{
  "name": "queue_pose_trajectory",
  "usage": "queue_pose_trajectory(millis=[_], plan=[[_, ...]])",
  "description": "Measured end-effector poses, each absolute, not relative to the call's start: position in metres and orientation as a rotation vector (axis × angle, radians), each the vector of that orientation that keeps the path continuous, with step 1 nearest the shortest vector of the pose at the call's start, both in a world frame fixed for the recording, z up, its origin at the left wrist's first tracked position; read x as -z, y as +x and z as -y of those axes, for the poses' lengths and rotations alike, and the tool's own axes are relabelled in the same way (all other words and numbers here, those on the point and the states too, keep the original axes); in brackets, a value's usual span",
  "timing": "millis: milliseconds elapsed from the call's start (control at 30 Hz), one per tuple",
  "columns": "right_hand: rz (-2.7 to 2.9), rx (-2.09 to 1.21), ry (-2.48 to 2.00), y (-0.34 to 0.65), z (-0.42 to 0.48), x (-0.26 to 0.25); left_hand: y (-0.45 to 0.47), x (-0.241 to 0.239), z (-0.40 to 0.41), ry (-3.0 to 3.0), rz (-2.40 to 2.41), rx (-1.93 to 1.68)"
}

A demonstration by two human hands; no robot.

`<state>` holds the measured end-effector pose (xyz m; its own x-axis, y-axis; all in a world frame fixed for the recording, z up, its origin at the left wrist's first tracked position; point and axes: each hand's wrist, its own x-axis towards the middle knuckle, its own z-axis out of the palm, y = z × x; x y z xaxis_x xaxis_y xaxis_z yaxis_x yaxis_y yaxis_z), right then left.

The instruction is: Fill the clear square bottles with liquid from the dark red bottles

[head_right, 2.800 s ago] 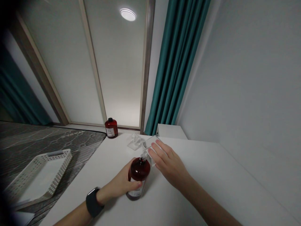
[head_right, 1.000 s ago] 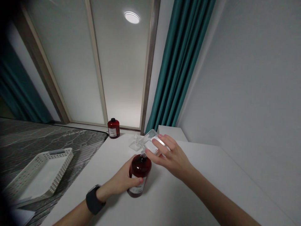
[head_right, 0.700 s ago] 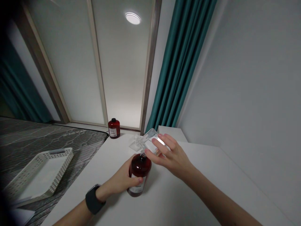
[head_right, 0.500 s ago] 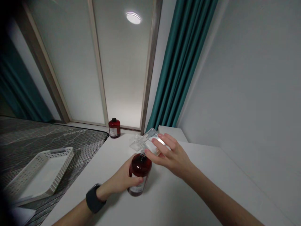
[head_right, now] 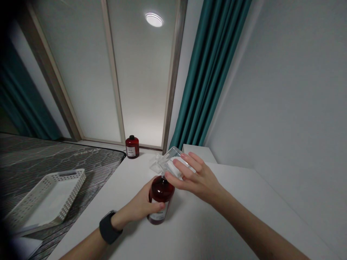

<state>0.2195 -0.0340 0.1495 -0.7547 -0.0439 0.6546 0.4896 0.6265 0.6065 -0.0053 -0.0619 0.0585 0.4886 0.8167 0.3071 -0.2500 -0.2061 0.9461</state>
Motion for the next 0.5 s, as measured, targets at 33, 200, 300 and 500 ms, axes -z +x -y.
queue_pose_trajectory(millis=[33,200,300,500], plan=[[2.212,1.075,-0.347,0.2194,0.0341,-0.1496,-0.0053,-0.0586,0.0619,1.467,-0.522,-1.055],[2.223,1.091,-0.351,0.2186,0.035,-0.1515,-0.0055,-0.0583,0.0618,1.478,-0.523,-1.06],[2.217,1.096,-0.323,0.2183,0.0352,-0.153,-0.0056,-0.058,0.0613,1.478,-0.523,-1.055],[2.218,1.093,-0.328,0.2178,0.0352,-0.1527,-0.0061,-0.057,0.061,1.496,-0.542,-1.059]])
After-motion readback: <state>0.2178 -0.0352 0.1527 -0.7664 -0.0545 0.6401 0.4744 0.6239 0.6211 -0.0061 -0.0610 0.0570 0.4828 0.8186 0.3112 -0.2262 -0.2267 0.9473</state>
